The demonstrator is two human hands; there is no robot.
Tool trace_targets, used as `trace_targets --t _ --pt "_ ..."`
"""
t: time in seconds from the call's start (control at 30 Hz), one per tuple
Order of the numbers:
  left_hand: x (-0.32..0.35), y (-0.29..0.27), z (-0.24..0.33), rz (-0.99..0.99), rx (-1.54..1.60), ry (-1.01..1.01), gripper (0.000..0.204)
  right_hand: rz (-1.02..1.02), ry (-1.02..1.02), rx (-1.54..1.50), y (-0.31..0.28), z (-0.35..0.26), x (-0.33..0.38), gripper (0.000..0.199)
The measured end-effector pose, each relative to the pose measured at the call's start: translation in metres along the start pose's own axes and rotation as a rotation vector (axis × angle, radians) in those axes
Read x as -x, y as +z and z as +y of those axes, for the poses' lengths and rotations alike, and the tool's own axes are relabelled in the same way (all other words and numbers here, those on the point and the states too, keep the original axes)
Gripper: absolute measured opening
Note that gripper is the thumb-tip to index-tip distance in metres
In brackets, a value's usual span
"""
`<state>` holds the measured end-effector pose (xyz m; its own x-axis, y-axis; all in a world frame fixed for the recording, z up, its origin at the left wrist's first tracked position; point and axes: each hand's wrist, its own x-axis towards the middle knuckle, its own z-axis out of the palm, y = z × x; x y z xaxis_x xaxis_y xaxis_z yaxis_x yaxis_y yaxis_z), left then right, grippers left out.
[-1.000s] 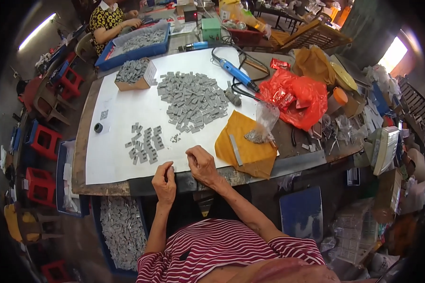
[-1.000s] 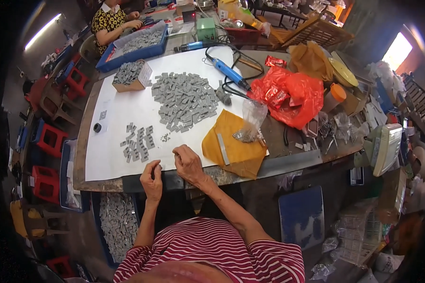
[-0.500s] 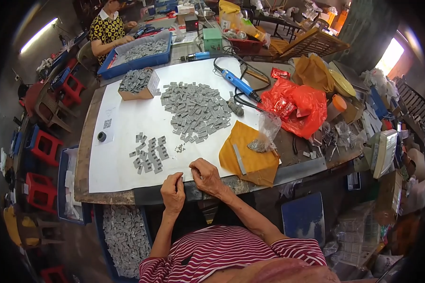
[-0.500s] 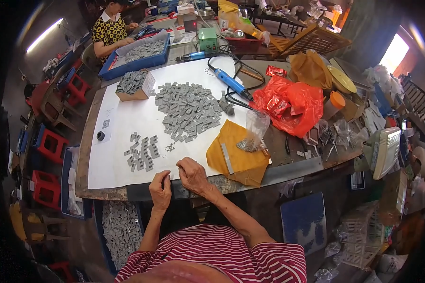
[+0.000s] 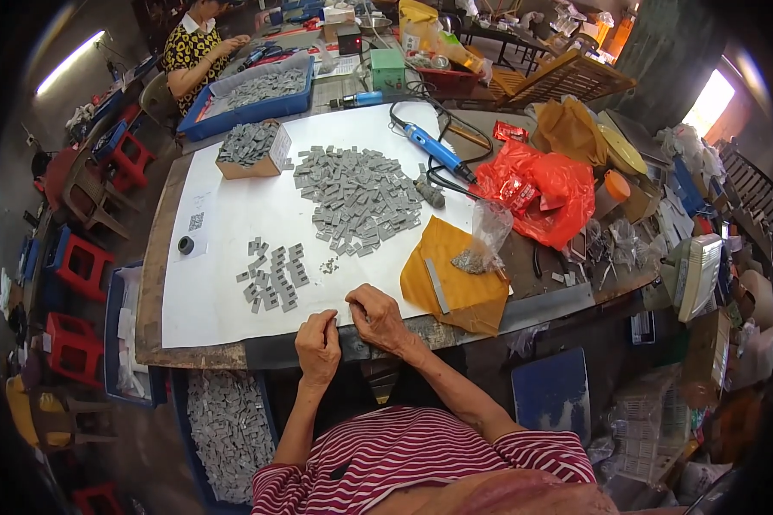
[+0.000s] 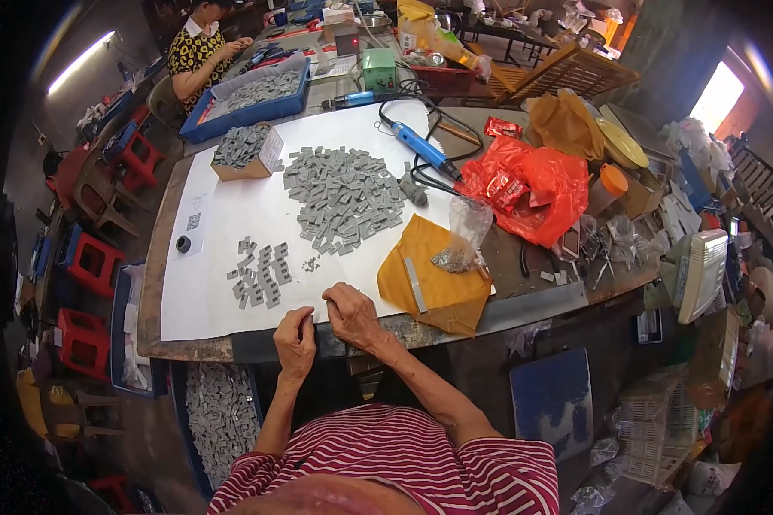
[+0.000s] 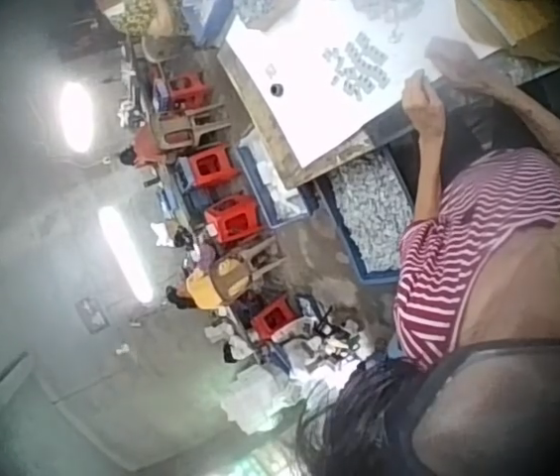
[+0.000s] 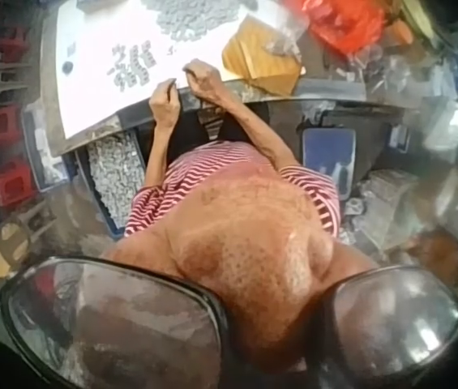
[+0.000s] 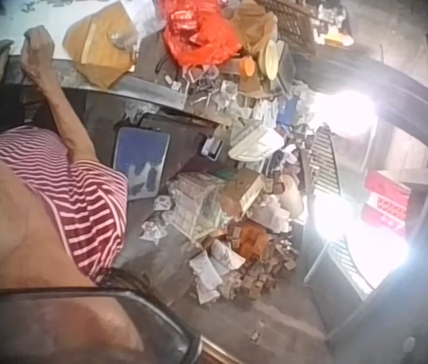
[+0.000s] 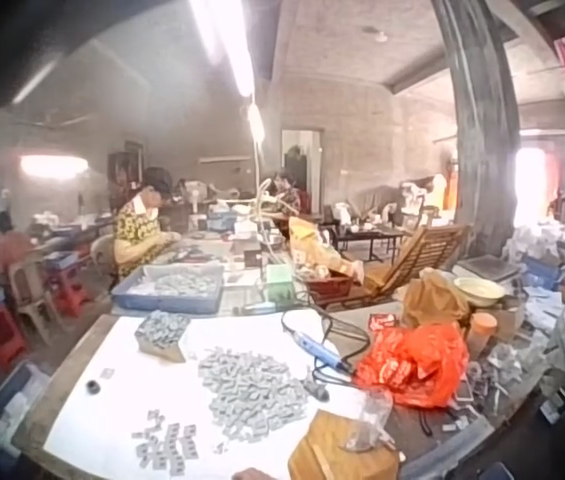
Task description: Using an electric screwdriver to attach small metal plates to electronic or mechanical components.
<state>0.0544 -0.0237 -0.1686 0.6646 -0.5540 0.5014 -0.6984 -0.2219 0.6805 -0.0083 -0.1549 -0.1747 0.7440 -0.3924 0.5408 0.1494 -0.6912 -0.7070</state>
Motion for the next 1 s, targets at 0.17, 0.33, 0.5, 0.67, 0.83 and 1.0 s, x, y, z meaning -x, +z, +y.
trace_targets --t 0.17,0.33,0.5,0.67,0.83,1.0 --pt "-0.002 0.001 -0.001 0.009 -0.011 0.045 0.012 0.026 -0.065 0.044 0.002 -0.001 -0.001 0.013" --pt "-0.004 0.001 -0.001 -0.018 -0.039 0.059 0.011 -0.028 -0.097 0.036 -0.002 -0.013 -0.004 0.015" --pt "-0.004 0.003 -0.002 -0.026 -0.027 0.050 0.012 -0.088 -0.071 -0.053 -0.020 -0.035 -0.007 0.016" --pt "-0.003 0.002 -0.001 -0.024 -0.031 0.076 0.014 -0.275 -0.142 -0.097 -0.073 -0.074 -0.019 0.019" --pt "-0.003 0.003 -0.001 -0.039 -0.075 0.075 0.015 -0.363 -0.137 0.083 -0.131 -0.072 -0.068 0.015" --pt "-0.008 0.001 0.003 -0.049 -0.109 0.091 0.013 -0.183 -0.103 0.341 -0.167 0.029 -0.151 0.015"
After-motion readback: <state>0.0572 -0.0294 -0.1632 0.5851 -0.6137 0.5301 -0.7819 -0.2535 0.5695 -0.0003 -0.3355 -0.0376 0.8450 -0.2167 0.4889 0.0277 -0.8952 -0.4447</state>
